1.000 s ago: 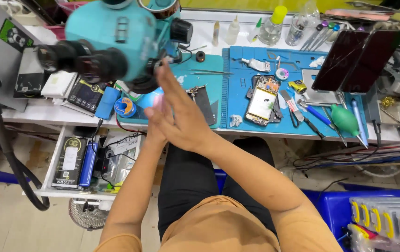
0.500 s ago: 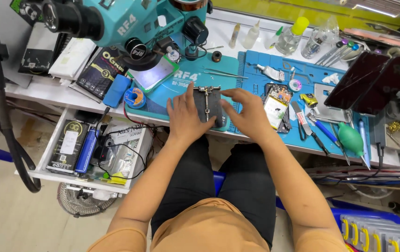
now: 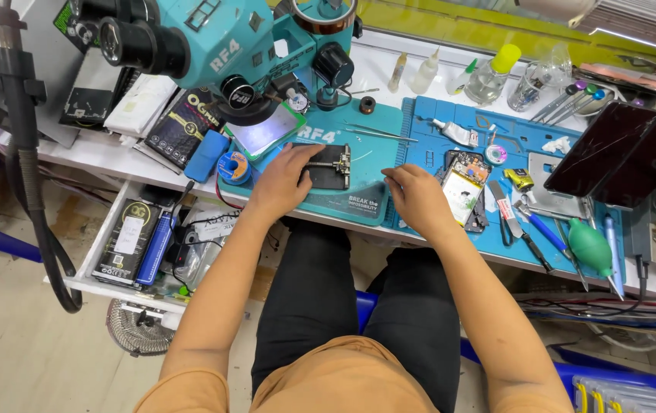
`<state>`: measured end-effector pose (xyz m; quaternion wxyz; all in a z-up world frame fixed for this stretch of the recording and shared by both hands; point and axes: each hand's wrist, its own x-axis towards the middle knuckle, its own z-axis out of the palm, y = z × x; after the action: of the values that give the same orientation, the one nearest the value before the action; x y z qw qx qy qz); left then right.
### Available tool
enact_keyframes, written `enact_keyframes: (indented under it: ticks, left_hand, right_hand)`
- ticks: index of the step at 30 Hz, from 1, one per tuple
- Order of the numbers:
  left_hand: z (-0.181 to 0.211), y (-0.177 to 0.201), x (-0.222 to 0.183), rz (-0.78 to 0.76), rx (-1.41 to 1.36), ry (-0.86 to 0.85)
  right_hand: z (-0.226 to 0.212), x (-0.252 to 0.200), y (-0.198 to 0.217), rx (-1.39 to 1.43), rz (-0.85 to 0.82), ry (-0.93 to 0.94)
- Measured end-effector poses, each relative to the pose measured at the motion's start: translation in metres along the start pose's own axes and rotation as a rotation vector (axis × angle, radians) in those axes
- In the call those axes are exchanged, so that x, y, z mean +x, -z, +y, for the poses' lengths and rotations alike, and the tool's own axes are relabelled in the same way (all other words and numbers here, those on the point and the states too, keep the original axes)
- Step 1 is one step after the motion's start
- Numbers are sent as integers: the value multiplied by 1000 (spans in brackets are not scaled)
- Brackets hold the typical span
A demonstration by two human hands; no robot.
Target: Repairing a mobile phone by inspecting and assembling internal components on a workbench.
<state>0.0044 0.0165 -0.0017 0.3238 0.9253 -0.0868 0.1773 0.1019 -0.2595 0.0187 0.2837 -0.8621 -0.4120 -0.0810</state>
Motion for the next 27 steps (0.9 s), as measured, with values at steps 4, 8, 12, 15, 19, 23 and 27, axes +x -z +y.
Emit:
enact_keyframes:
  ticks: [4, 8, 12, 15, 19, 23, 27]
  left_hand:
    - [-21, -14, -2, 160, 60, -6]
    - [-32, 2, 3, 92, 288, -124]
    - [-44, 7, 13, -39, 679, -303]
    - [-52, 4, 18, -101, 873, -393]
    - [-58, 11, 29, -236, 1004, -448]
    - [-51, 12, 40, -223, 1001, -450]
    - [-25, 9, 37, -57, 815, -319]
  right_hand:
    - [-10, 15, -10, -4, -5, 10]
    - [-34, 6, -9, -24, -11, 48]
    - [-40, -26, -11, 3, 55, 208]
    - [-43, -53, -6, 22, 33, 267]
    - [-46, -79, 14, 49, 3, 305]
    - [-49, -98, 27, 69, -14, 276]
    - [-47, -99, 33, 80, 0, 268]
